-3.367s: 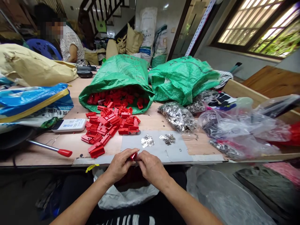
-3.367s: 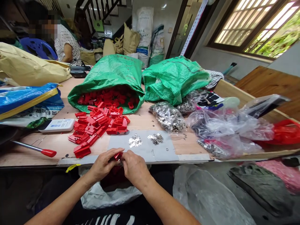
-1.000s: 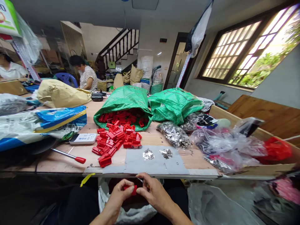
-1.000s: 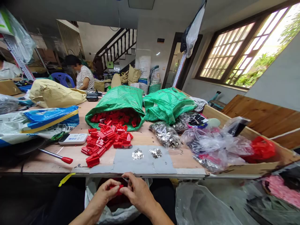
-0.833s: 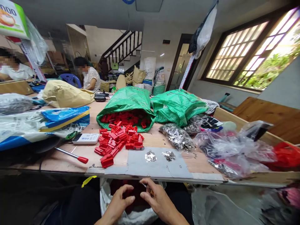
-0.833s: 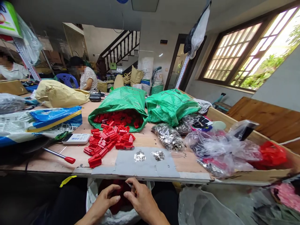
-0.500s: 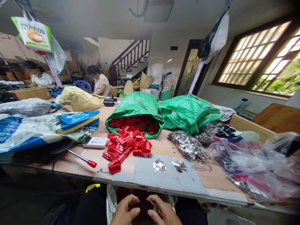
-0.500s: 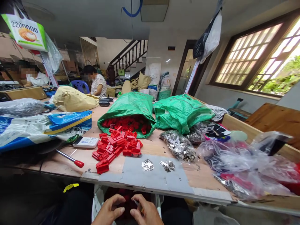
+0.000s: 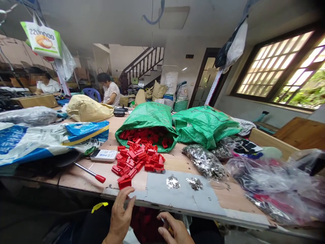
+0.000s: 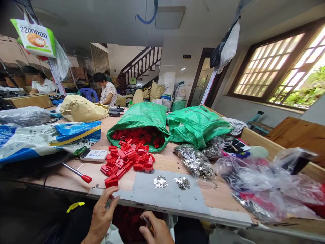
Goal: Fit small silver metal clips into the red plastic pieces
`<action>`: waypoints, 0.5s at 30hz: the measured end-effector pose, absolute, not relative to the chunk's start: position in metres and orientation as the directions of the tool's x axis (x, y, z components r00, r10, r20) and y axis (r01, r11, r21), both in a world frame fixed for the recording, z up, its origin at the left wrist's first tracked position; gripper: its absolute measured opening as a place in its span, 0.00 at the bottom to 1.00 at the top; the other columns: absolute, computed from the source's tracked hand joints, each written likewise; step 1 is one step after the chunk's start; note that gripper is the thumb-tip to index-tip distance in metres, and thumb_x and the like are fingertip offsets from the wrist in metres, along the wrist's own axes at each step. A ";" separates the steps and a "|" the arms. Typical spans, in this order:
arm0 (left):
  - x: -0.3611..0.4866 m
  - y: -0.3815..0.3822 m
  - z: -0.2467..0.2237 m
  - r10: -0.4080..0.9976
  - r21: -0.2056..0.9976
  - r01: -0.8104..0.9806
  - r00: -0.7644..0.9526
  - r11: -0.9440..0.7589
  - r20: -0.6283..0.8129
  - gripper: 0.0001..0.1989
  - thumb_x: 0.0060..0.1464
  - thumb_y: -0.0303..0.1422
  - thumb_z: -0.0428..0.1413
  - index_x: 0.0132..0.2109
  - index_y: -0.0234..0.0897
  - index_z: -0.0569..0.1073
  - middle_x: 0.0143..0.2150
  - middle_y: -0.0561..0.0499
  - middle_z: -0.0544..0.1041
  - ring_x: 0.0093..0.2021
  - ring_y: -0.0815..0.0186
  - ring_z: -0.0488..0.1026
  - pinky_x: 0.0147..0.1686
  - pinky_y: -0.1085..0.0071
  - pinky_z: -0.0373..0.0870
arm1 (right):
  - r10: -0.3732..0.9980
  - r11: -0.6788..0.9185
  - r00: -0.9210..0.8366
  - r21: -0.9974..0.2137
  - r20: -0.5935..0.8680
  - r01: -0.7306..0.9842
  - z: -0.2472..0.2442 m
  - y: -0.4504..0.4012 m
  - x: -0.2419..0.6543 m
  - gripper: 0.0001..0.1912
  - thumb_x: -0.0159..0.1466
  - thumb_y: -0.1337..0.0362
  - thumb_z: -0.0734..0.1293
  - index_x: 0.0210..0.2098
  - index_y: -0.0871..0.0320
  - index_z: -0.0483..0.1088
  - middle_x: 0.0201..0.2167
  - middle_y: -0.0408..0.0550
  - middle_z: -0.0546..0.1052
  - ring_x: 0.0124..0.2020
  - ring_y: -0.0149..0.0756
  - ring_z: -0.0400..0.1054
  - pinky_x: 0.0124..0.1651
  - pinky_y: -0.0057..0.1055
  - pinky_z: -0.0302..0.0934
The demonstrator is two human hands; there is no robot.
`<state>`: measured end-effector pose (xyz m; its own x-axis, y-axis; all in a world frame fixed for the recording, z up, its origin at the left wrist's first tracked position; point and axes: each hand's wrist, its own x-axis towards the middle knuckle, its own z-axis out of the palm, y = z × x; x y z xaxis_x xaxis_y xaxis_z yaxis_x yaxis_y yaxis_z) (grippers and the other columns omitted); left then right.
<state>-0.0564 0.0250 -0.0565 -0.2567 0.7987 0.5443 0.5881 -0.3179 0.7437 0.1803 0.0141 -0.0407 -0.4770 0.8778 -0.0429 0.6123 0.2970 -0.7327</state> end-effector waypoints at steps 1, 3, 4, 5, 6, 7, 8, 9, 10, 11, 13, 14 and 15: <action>-0.060 0.029 -0.056 0.756 0.701 0.633 -0.268 -0.329 0.597 0.11 0.56 0.34 0.53 0.46 0.40 0.72 0.45 0.46 0.76 0.48 0.58 0.72 0.48 0.59 0.69 | 0.878 0.292 -0.476 -0.734 -0.048 0.613 -0.039 0.014 0.180 0.12 0.62 0.62 0.60 0.44 0.54 0.67 0.25 0.39 0.67 0.26 0.29 0.59 0.31 0.23 0.54; -0.065 0.038 -0.054 0.695 0.632 0.705 -0.275 -0.324 0.664 0.14 0.56 0.33 0.53 0.50 0.40 0.70 0.48 0.44 0.74 0.52 0.56 0.69 0.53 0.54 0.64 | 0.878 0.291 -0.476 -0.731 -0.052 0.618 -0.037 0.013 0.180 0.12 0.62 0.61 0.60 0.45 0.54 0.67 0.25 0.39 0.68 0.27 0.29 0.59 0.31 0.23 0.53; -0.067 0.043 -0.053 0.681 0.610 0.729 -0.277 -0.310 0.677 0.16 0.56 0.33 0.52 0.52 0.39 0.68 0.50 0.43 0.73 0.54 0.55 0.67 0.55 0.52 0.62 | 0.877 0.293 -0.477 -0.730 -0.052 0.618 -0.036 0.013 0.180 0.12 0.62 0.61 0.60 0.45 0.54 0.67 0.26 0.40 0.68 0.27 0.30 0.60 0.31 0.24 0.53; -0.068 0.048 -0.052 0.675 0.596 0.748 -0.281 -0.291 0.682 0.18 0.56 0.33 0.52 0.54 0.39 0.66 0.52 0.42 0.71 0.56 0.55 0.65 0.56 0.52 0.60 | 0.877 0.296 -0.479 -0.730 -0.047 0.615 -0.035 0.012 0.179 0.12 0.63 0.61 0.59 0.45 0.55 0.67 0.27 0.40 0.69 0.28 0.30 0.60 0.32 0.24 0.53; -0.069 0.053 -0.051 0.675 0.588 0.761 -0.284 -0.274 0.681 0.20 0.57 0.34 0.52 0.56 0.39 0.64 0.54 0.41 0.69 0.58 0.54 0.63 0.57 0.51 0.59 | 0.877 0.300 -0.479 -0.732 -0.040 0.611 -0.034 0.011 0.178 0.12 0.63 0.61 0.59 0.45 0.54 0.67 0.27 0.40 0.69 0.29 0.30 0.61 0.33 0.24 0.54; -0.069 0.059 -0.050 0.678 0.584 0.771 -0.289 -0.254 0.676 0.22 0.57 0.34 0.51 0.58 0.38 0.62 0.57 0.40 0.67 0.60 0.54 0.60 0.58 0.51 0.57 | 0.878 0.303 -0.478 -0.736 -0.032 0.605 -0.033 0.011 0.178 0.12 0.63 0.61 0.59 0.44 0.54 0.67 0.28 0.40 0.70 0.29 0.30 0.62 0.33 0.24 0.54; -0.070 0.064 -0.049 0.683 0.582 0.780 -0.296 -0.230 0.667 0.23 0.57 0.35 0.51 0.59 0.37 0.61 0.59 0.39 0.65 0.62 0.54 0.58 0.59 0.51 0.56 | 0.879 0.304 -0.477 -0.742 -0.023 0.597 -0.032 0.010 0.177 0.11 0.63 0.61 0.59 0.44 0.55 0.67 0.28 0.41 0.70 0.30 0.30 0.62 0.34 0.24 0.54; -0.070 0.069 -0.049 0.690 0.583 0.788 -0.309 -0.200 0.655 0.25 0.57 0.37 0.51 0.60 0.36 0.60 0.61 0.38 0.63 0.63 0.52 0.55 0.60 0.50 0.54 | 0.882 0.302 -0.471 -0.748 -0.016 0.591 -0.030 0.011 0.176 0.10 0.63 0.61 0.59 0.42 0.55 0.67 0.28 0.41 0.70 0.30 0.30 0.62 0.34 0.24 0.55; -0.070 0.075 -0.050 0.695 0.589 0.793 -0.334 -0.158 0.637 0.26 0.57 0.38 0.51 0.61 0.35 0.60 0.62 0.37 0.61 0.64 0.51 0.53 0.60 0.48 0.53 | 0.887 0.298 -0.461 -0.753 -0.009 0.587 -0.028 0.012 0.175 0.09 0.63 0.62 0.59 0.40 0.55 0.68 0.27 0.41 0.70 0.30 0.30 0.62 0.34 0.24 0.55; -0.070 0.080 -0.051 0.701 0.599 0.792 -0.360 -0.119 0.615 0.27 0.57 0.39 0.51 0.61 0.35 0.60 0.62 0.36 0.60 0.65 0.49 0.52 0.60 0.47 0.51 | 0.893 0.293 -0.449 -0.757 -0.001 0.584 -0.025 0.014 0.174 0.08 0.63 0.62 0.59 0.38 0.55 0.68 0.27 0.40 0.70 0.29 0.30 0.62 0.34 0.24 0.54; -0.067 0.087 -0.054 0.716 0.636 0.768 -0.403 -0.074 0.570 0.27 0.56 0.41 0.51 0.61 0.35 0.61 0.63 0.35 0.59 0.65 0.47 0.51 0.60 0.45 0.51 | 0.904 0.294 -0.427 -0.765 0.027 0.573 -0.015 0.022 0.173 0.08 0.64 0.62 0.59 0.34 0.56 0.68 0.26 0.40 0.70 0.29 0.30 0.61 0.33 0.24 0.54; -0.064 0.090 -0.055 0.723 0.656 0.752 -0.415 -0.070 0.552 0.28 0.56 0.41 0.52 0.61 0.35 0.60 0.63 0.35 0.59 0.65 0.48 0.51 0.60 0.45 0.51 | 0.907 0.301 -0.418 -0.769 0.048 0.564 -0.010 0.028 0.173 0.08 0.64 0.63 0.59 0.33 0.56 0.68 0.26 0.41 0.70 0.29 0.30 0.61 0.33 0.24 0.54; -0.060 0.091 -0.056 0.730 0.673 0.736 -0.417 -0.079 0.541 0.28 0.56 0.41 0.52 0.61 0.36 0.60 0.63 0.36 0.59 0.65 0.48 0.50 0.60 0.46 0.51 | 0.909 0.312 -0.410 -0.772 0.073 0.553 -0.003 0.035 0.173 0.08 0.64 0.63 0.59 0.33 0.57 0.68 0.27 0.41 0.70 0.29 0.30 0.61 0.34 0.25 0.55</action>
